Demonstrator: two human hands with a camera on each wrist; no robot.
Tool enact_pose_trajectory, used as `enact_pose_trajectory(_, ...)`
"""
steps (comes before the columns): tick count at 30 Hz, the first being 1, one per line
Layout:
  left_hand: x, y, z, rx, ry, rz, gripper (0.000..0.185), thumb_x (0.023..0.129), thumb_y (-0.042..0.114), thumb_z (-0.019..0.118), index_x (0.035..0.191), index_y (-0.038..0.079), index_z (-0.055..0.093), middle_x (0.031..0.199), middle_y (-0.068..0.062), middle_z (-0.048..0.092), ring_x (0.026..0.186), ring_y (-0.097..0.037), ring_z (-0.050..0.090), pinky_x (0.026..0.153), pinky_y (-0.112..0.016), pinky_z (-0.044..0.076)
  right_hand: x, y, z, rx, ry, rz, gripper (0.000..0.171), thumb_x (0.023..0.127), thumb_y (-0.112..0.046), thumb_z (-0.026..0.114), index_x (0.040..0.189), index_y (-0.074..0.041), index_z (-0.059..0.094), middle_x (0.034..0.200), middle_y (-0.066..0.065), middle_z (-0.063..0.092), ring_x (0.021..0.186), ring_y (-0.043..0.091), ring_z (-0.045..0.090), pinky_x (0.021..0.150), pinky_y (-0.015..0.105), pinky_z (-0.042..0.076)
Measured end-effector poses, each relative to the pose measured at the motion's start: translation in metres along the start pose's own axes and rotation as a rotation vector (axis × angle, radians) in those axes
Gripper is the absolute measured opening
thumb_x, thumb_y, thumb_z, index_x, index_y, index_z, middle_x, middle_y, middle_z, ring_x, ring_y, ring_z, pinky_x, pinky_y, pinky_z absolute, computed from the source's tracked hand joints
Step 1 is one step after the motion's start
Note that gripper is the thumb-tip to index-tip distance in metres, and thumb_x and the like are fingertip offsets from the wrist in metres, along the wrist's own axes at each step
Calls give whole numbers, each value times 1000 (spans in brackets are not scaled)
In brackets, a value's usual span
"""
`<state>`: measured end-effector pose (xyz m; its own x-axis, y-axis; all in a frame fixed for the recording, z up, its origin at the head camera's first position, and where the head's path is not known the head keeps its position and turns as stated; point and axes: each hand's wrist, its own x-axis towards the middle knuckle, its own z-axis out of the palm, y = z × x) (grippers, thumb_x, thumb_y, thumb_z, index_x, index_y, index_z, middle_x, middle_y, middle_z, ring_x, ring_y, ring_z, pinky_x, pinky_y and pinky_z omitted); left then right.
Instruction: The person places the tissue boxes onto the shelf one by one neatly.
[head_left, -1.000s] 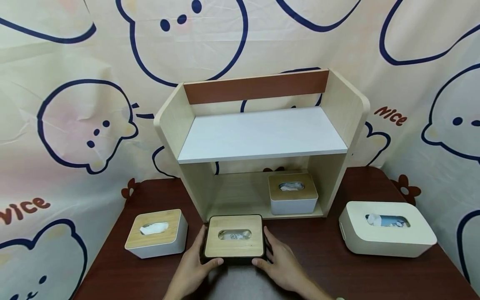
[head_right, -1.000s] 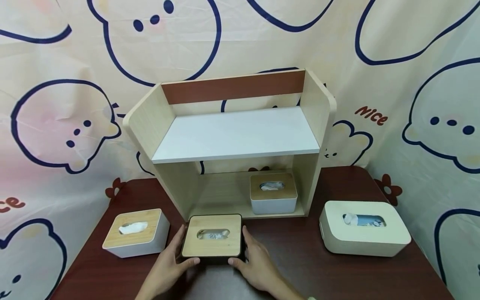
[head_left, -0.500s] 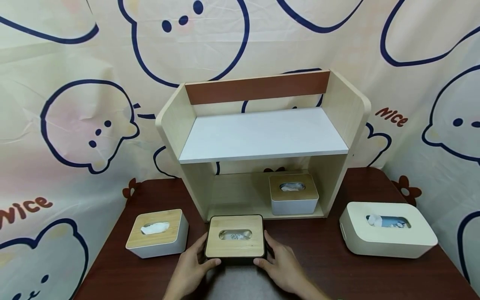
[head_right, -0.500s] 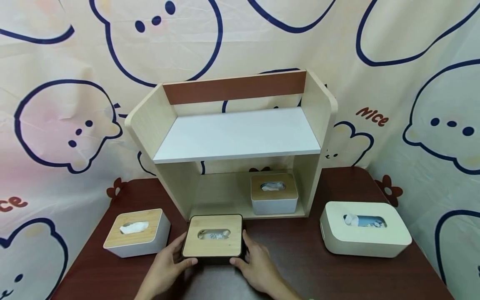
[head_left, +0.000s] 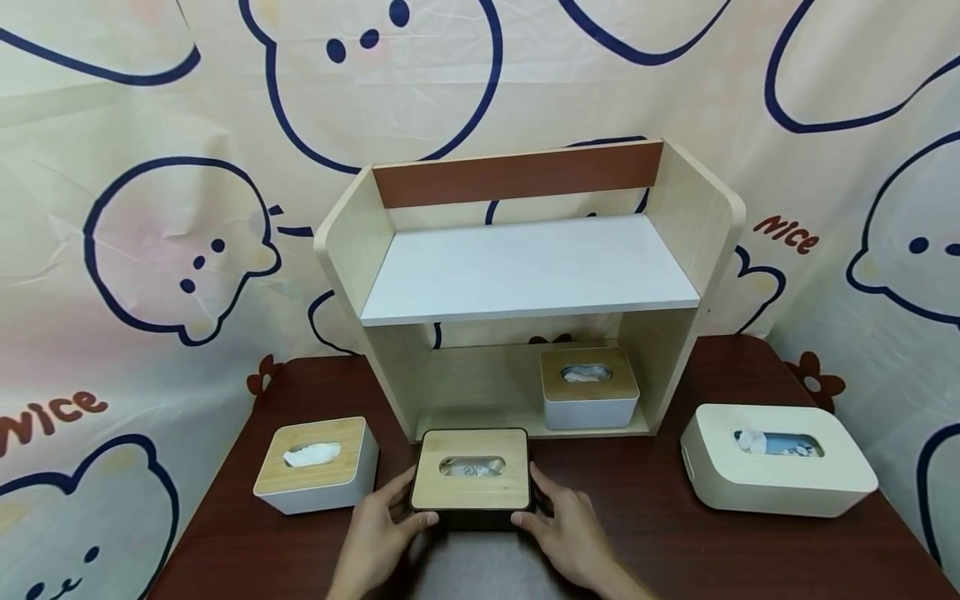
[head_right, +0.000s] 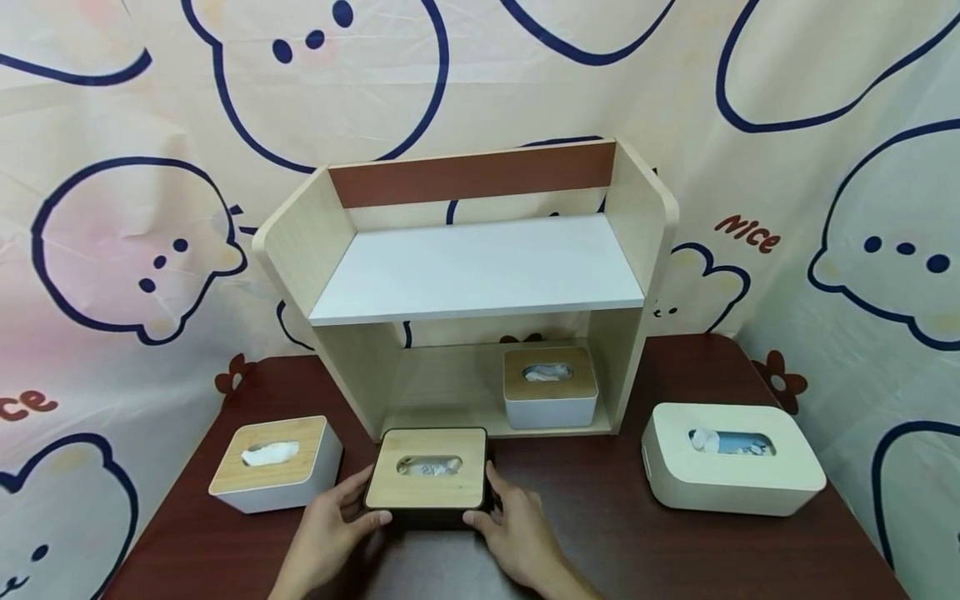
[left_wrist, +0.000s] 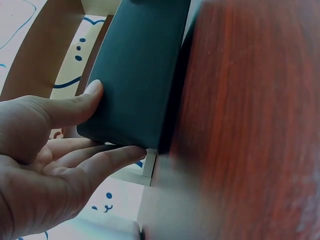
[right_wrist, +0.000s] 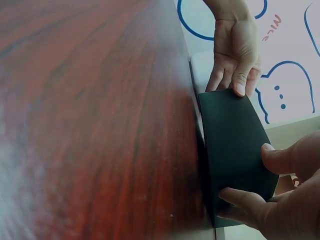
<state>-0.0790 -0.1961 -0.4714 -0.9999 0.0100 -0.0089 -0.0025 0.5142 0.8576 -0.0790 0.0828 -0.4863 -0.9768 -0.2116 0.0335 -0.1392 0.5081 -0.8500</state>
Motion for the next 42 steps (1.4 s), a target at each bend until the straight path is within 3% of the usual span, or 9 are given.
enact_pose_trajectory(5,-1,3,1,-47,19,1,75,82,5,91,149,-7,59,140,-29,68,124,-41,72,94,-38,64,-2,-4,-3,-20,21,2,80,93,-28,84,156,7,50,150,33,56,103,23,77,101,52,59)
enact_pose_trajectory(8,0,6,2,-56,34,3,75,82,4,91,149,-6,59,140,-28,68,124,-40,72,95,-38,64,0,-6,-6,1,33,5,78,93,-25,84,156,6,49,153,32,52,73,14,75,98,47,61)
enact_pose_trajectory(13,4,12,3,-54,52,12,74,85,5,90,150,-6,58,142,-28,67,130,-40,69,98,-40,63,9,-7,-10,6,68,0,77,93,-23,84,157,3,50,156,27,52,50,-5,34,89,34,60)
enact_pose_trajectory(17,9,17,3,-46,66,6,73,87,6,88,152,-4,56,144,-28,65,131,-40,68,98,-40,62,17,-9,-14,32,60,11,75,95,-20,82,159,0,48,95,18,76,47,-4,35,65,26,58)
enact_pose_trajectory(21,16,18,5,-43,89,12,72,88,7,87,153,-2,56,145,-27,65,130,-40,68,97,-38,63,25,-9,-16,88,44,37,75,97,-17,80,161,-2,46,66,0,48,41,1,27,45,20,37)
enact_pose_trajectory(25,26,18,9,-54,111,33,71,90,5,86,154,0,56,146,-25,65,130,-38,68,98,-37,63,35,-8,-17,105,90,5,74,96,-18,81,160,-2,48,107,27,74,40,1,26,53,20,44)
enact_pose_trajectory(30,39,20,9,-44,132,52,72,92,2,83,157,1,52,147,-27,63,132,-40,66,100,-40,61,50,-8,-16,109,119,0,72,97,-18,80,160,-4,48,106,27,75,39,2,25,58,21,45)
enact_pose_trajectory(36,47,14,9,-40,149,53,71,94,0,80,159,-2,49,150,-30,60,137,-42,62,103,-44,59,63,-6,-10,109,124,-16,70,99,-15,78,160,-2,48,88,26,74,40,4,23,55,22,44)
enact_pose_trajectory(42,52,11,13,-44,161,54,69,97,1,77,159,-3,48,152,-30,57,139,-42,60,103,-45,59,70,-4,-9,83,115,-16,70,100,-16,76,161,-1,46,47,-6,39,39,4,21,54,23,44)
